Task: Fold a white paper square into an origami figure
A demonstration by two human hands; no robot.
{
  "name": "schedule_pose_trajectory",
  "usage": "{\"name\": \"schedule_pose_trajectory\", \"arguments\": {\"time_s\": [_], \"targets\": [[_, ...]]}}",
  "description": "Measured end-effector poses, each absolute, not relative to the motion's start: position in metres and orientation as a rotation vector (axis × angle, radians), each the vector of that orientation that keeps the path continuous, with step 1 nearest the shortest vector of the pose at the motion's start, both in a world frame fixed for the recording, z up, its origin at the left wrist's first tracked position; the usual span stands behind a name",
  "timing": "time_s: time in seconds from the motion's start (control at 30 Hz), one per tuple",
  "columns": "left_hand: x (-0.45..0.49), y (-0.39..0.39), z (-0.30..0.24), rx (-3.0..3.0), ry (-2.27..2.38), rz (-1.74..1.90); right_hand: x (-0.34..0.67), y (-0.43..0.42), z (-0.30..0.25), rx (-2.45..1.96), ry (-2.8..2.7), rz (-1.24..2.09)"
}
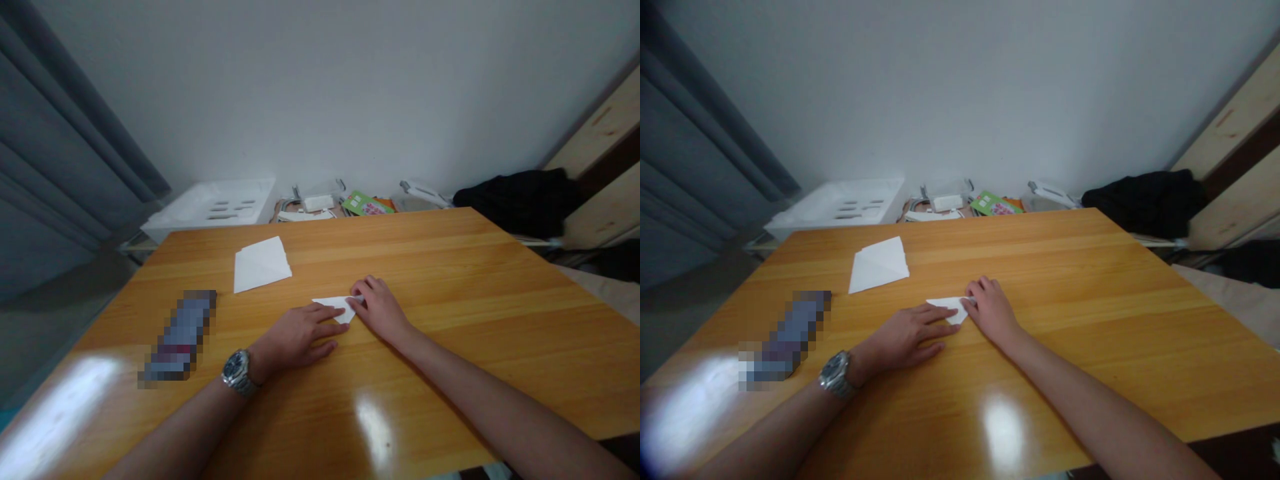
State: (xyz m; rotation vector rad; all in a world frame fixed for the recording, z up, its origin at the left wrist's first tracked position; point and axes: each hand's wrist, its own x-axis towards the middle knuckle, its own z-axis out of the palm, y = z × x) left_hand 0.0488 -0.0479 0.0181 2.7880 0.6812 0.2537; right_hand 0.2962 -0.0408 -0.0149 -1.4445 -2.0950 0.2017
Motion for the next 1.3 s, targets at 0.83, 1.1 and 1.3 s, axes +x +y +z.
{"name": "schedule_pose_trajectory", "arguments": {"time_s": [0.83,1.1,1.3], "targets": [[0.048,-0.05,0.01,2.737,0.728,0.373,0.317,-0.036,-0.01,-1.182,-2.036,0.654],[0.047,-0.051,0.013,2.686,0.733,0.339,0.329,-0.037,-0.001,-1.116,-1.979,0.956],[0.045,-0.053,0.018,2.7,0.656,0.34,0.338,-0.037,0.01,-1.012,-2.206,1.043]]}}
